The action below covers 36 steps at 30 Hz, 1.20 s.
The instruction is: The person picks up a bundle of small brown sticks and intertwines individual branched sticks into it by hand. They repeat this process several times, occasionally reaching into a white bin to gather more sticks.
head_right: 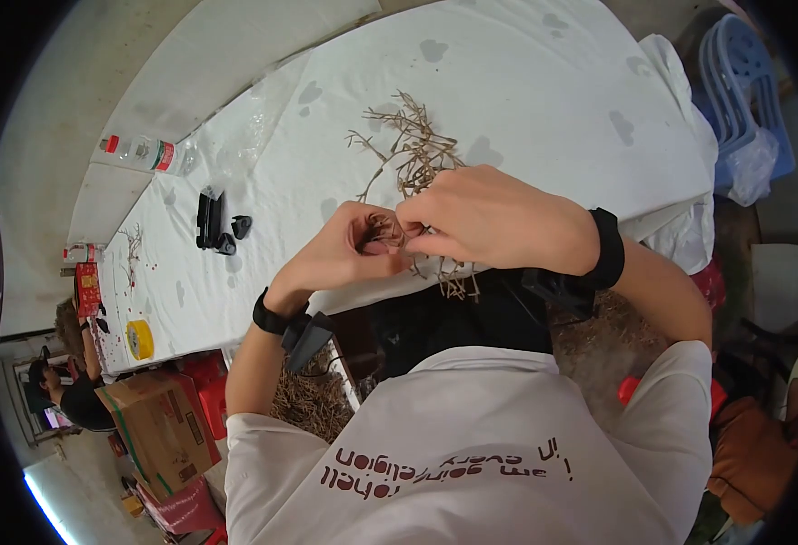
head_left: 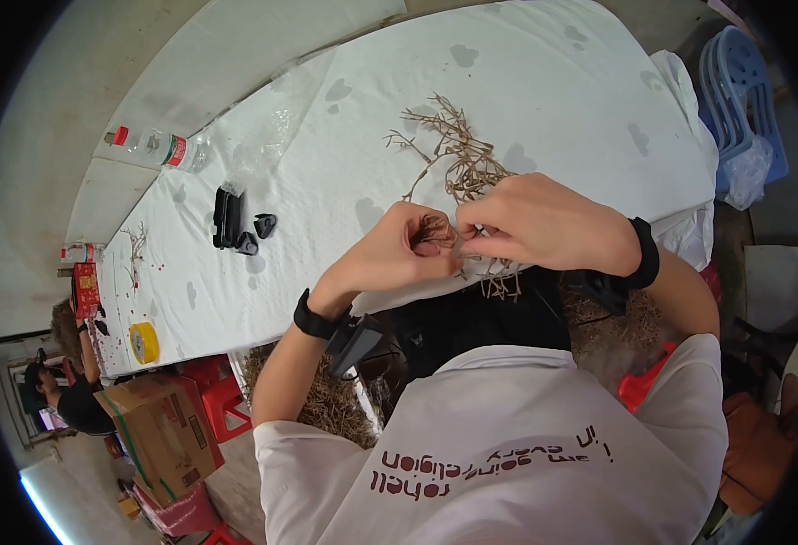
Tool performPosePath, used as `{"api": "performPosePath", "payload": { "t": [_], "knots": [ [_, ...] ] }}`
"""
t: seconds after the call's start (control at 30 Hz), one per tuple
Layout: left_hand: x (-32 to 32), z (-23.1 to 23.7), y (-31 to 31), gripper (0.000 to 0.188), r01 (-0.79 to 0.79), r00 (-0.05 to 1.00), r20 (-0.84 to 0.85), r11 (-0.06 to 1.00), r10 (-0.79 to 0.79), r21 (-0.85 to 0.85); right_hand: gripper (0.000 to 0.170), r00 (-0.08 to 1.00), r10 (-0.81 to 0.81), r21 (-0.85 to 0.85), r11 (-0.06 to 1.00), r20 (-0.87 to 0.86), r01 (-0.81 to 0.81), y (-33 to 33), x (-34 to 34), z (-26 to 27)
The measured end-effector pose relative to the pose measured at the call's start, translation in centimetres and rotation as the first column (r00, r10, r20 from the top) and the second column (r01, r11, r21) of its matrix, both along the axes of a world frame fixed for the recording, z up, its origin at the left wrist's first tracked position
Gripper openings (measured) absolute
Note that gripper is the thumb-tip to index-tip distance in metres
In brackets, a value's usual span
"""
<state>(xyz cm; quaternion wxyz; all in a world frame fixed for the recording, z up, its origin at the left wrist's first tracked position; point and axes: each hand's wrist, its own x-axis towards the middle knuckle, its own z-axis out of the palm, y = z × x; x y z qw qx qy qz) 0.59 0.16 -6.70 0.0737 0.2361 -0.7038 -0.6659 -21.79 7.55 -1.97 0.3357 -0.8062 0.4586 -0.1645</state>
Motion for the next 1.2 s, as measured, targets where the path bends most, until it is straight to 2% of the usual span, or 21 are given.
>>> {"api": "performPosePath", "payload": {
  "t": [0.1, 0.13, 0.23, 0.27, 0.33, 0.4, 0.5, 0.53, 0.63, 0.8, 0.9, 0.93, 0.97, 1.0, 1.1, 1.13, 1.2],
  "knots": [
    [-0.2, -0.4, -0.5, 0.032, -0.025, 0.992, 0.123, 0.955, -0.012, 0.295, 0.02, 0.998, 0.047, -0.015, 0.999, -0.044, -0.048, 0.1, 0.2, 0.3],
    [-0.2, -0.4, -0.5, 0.032, -0.024, 0.992, 0.123, 0.955, -0.013, 0.296, 0.02, 0.998, 0.053, -0.052, 0.997, -0.034, -0.055, 0.2, 0.2, 0.3],
    [-0.3, 1.2, -0.1, 0.04, -0.079, 0.941, 0.332, 0.913, -0.064, 0.4, 0.02, 0.998, 0.07, -0.123, 0.99, -0.009, -0.07, 0.4, 0.4, 0.3],
    [-0.2, 1.0, 0.1, 0.04, -0.081, 0.941, 0.334, 0.912, -0.063, 0.402, 0.02, 0.997, 0.061, -0.144, 0.987, -0.048, -0.068, 0.6, 0.4, 0.3],
    [-0.1, 0.5, 0.7, 0.04, -0.079, 0.972, 0.235, 0.923, -0.014, 0.378, 0.02, 0.991, 0.043, -0.184, 0.981, -0.124, -0.065, 0.8, 0.4, 0.2],
    [-0.1, 0.8, 1.2, 0.04, -0.077, 0.983, 0.185, 0.927, 0.008, 0.366, 0.02, 0.991, 0.057, -0.164, 0.983, -0.121, -0.076, 0.9, 0.3, 0.2],
    [0.6, 2.1, 1.9, 0.037, -0.031, 0.984, 0.177, 0.998, 0.022, 0.051, 0.021, 0.99, 0.084, -0.123, 0.988, -0.114, -0.098, 1.2, 0.0, 0.3],
    [0.9, 2.4, 2.2, 0.037, -0.034, 0.983, 0.18, 0.998, 0.024, 0.053, 0.021, 0.99, 0.097, -0.148, 0.983, -0.102, -0.112, 1.4, 0.0, 0.5],
    [2.1, 2.9, 3.0, 0.031, 0.008, 0.976, 0.214, 0.982, 0.033, -0.187, 0.021, 0.99, 0.119, -0.194, 0.972, -0.08, -0.133, 1.9, -0.1, 0.8],
    [3.5, 3.3, 3.4, 0.028, 0.08, 0.962, 0.273, 0.943, 0.012, -0.323, 0.02, 0.985, 0.148, -0.118, 0.98, -0.085, -0.157, 2.3, 0.0, 1.0],
    [5.1, 2.3, 2.9, 0.029, 0.153, 0.984, 0.172, 0.728, -0.048, -0.668, 0.018, 0.978, 0.163, -0.095, 0.98, -0.128, -0.175, 2.4, -1.2, 1.2],
    [6.8, 2.0, 2.0, 0.029, 0.152, 0.984, 0.172, 0.729, -0.048, -0.668, 0.017, 0.982, 0.031, -0.162, 0.985, -0.188, -0.062, 2.4, -3.5, 1.3],
    [9.1, 1.9, 0.6, 0.029, 0.076, 0.951, 0.262, 0.697, 0.164, -0.713, 0.015, 0.965, -0.106, -0.238, 0.97, -0.24, 0.048, 2.0, -5.0, 1.3],
    [9.8, 2.1, 0.0, 0.03, 0.018, 0.87, 0.335, 0.654, 0.363, -0.756, 0.015, 0.964, -0.111, -0.231, 0.971, -0.24, 0.055, 1.9, -5.2, 1.4],
    [7.5, 3.8, 1.1, 0.033, -0.033, 0.914, 0.256, 0.684, 0.316, -0.728, 0.013, 0.948, -0.297, 0.01, 0.954, 0.115, 0.298, 0.7, -5.5, 1.9],
    [6.9, 4.7, 2.0, 0.034, -0.054, 0.926, 0.231, 0.709, 0.3, -0.703, 0.013, 0.949, -0.293, 0.017, 0.956, 0.118, 0.293, 0.3, -5.0, 1.5],
    [5.5, 6.1, 2.7, 0.035, -0.062, 0.941, 0.206, 0.736, 0.267, -0.674, 0.014, 0.935, -0.248, -0.127, 0.95, 0.253, 0.286, -0.7, -3.9, 0.3]
  ]
}}
